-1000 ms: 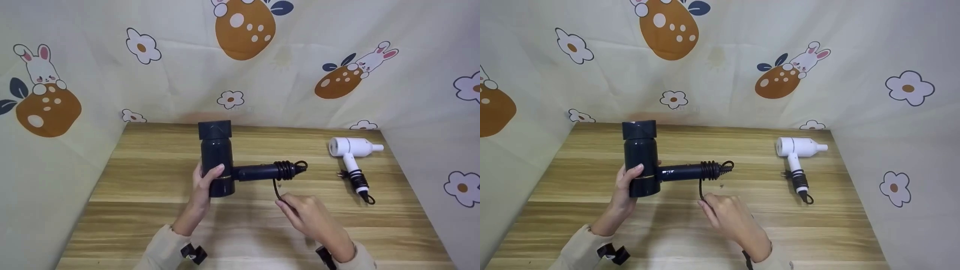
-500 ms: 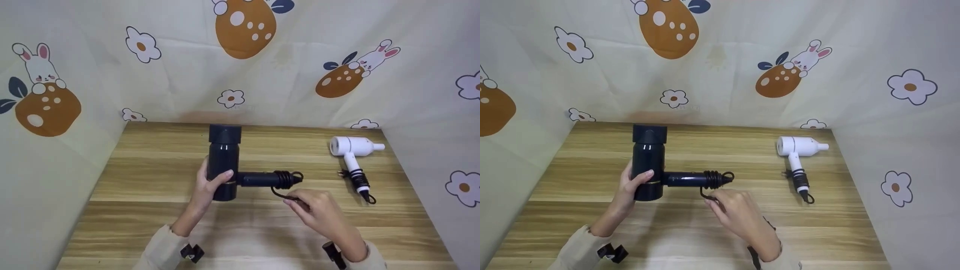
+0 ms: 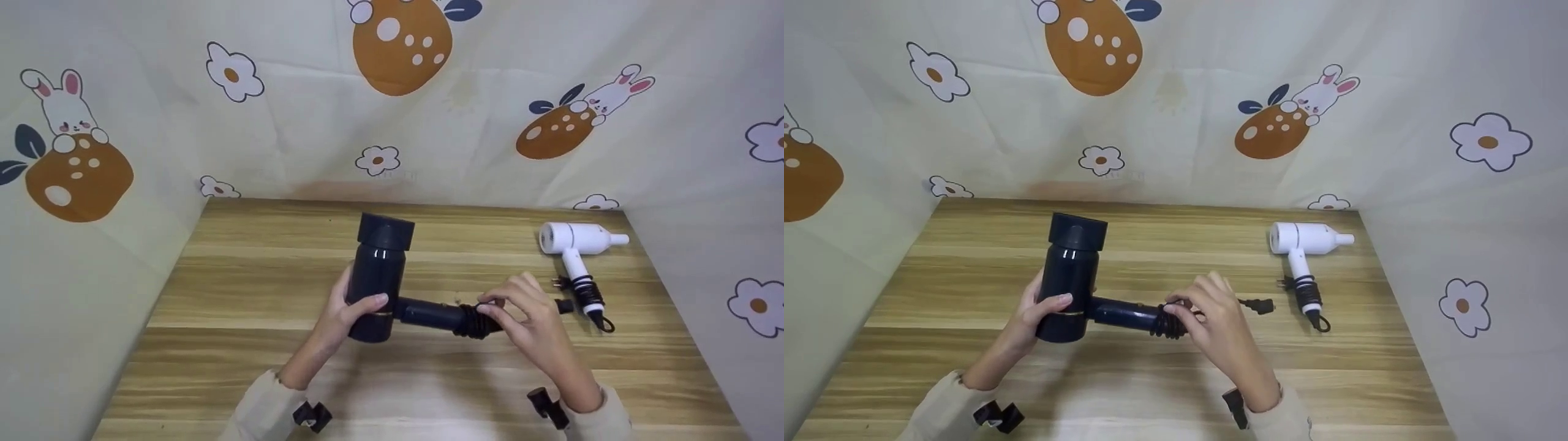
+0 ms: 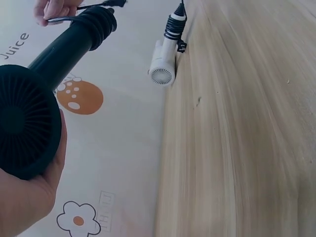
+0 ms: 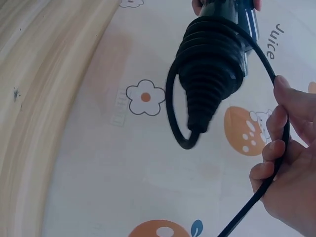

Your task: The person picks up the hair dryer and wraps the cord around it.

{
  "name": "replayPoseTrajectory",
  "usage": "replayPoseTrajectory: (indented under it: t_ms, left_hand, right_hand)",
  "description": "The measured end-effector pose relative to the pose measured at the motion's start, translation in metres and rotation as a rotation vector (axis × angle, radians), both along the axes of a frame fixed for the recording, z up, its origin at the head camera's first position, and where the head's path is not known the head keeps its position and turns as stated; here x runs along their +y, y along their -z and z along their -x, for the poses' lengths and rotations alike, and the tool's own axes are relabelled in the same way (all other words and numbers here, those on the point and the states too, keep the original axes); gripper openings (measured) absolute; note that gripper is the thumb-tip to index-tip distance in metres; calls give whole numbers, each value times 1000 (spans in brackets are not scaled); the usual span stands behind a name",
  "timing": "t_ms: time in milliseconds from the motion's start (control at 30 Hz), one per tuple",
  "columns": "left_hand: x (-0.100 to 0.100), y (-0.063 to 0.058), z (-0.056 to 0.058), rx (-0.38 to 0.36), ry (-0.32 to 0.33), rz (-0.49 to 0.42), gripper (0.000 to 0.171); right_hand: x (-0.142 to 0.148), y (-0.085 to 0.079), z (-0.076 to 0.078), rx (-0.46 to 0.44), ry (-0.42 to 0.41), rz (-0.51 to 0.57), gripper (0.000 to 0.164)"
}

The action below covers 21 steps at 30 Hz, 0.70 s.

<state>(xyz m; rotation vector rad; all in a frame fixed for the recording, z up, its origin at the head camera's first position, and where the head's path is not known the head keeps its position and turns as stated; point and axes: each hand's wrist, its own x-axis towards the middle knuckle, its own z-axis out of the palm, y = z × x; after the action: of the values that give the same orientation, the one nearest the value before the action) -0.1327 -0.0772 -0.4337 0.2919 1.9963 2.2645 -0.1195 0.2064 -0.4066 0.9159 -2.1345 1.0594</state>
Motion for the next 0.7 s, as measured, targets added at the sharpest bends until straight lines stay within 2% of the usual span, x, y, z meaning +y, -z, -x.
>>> replayPoseTrajectory:
  t_ms: [133, 333, 467, 600, 700]
  left_hand:
    - [0, -2, -2, -4, 48, -47, 65]
    - [-1, -2, -2, -34, 84, -152, 64]
    - [0, -2, -3, -53, 121, -217, 56]
    - [0, -5, -4, -65, 158, -241, 52]
    - [-1, -6, -5, -71, 195, -256, 52]
  right_hand:
    - [-1, 0, 2, -38, -7, 46, 31]
    - [-1, -7, 2, -120, -34, 124, 29]
    - [1, -7, 3, -203, -113, 153, 27]
    - [8, 4, 8, -312, -175, 155, 24]
    - [9, 6, 10, -384, -303, 186, 23]
